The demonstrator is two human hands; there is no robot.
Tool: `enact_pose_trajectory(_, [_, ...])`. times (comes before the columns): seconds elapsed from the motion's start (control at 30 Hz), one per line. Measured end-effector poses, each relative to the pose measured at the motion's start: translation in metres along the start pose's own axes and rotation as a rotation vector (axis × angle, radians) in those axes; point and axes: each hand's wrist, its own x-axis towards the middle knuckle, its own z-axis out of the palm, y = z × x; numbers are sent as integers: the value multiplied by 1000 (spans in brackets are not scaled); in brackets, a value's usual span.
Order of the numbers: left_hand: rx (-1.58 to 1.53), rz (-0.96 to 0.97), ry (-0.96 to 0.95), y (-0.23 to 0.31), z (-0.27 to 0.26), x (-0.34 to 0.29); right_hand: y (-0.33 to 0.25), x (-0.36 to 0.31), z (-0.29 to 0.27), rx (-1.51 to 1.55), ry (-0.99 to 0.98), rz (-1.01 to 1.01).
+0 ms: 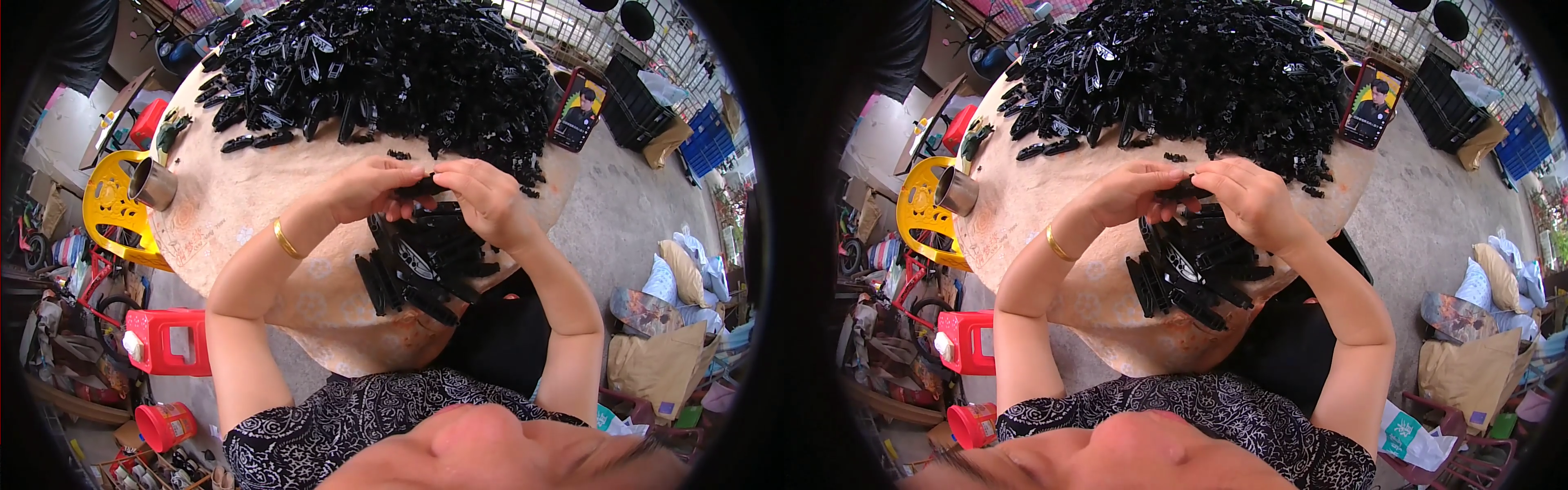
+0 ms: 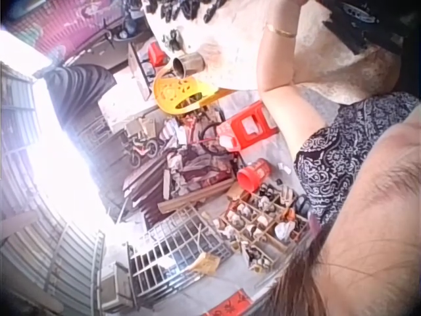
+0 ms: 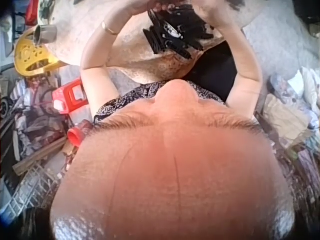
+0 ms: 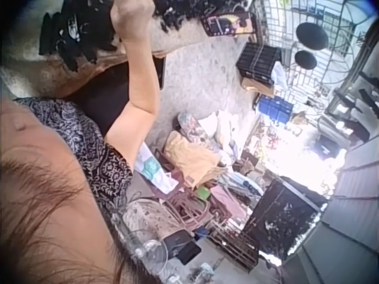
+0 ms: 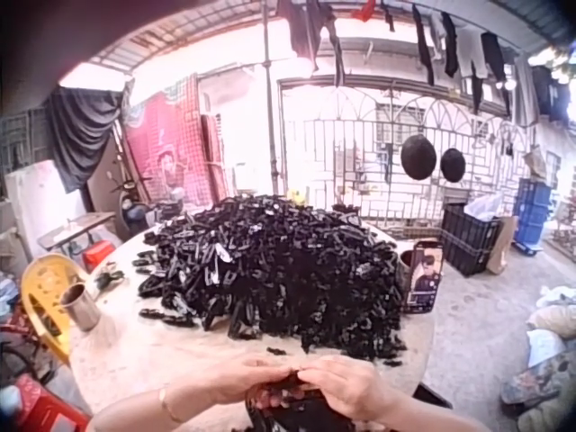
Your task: The person assembles plastic components by hand, picking pieces from a pile on the table, snapping them together, and placing the assembled parts into a separate pile.
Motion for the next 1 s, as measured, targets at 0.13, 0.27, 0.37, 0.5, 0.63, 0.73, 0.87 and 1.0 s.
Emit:
enact_pose_trajectory(0.13, [-2, -8, 2, 1, 1, -1, 2, -2, -3, -47, -25, -25])
enact_pose_trajectory(0.27, [144, 1, 67, 2, 10, 0, -2, 3, -9, -152, -104, -123])
enact_pose_trajectory(0.37, [434, 93, 182, 2, 17, -2, -7, 6, -4, 43, -19, 139])
enact_pose_trajectory(0.5, [878, 406, 296, -2, 28, -3, -2, 2, -8, 335, -223, 547])
enact_pose_trajectory(0.63, [1090, 565, 342, -2, 31, -5, -1, 2, -10, 248, -202, 449])
enact_pose_trajectory(0.73, [1103, 514, 344, -1, 33, -5, 4, 4, -12, 152, -228, 411])
enact_pose_trajectory(0.87, [1341, 509, 110, -1, 34, -8, 50, 8, -19, 652, -275, 786])
enact_pose_trajectory(1.0, [1151, 532, 175, 0, 13, 6, 66, 8, 3, 102, -258, 527])
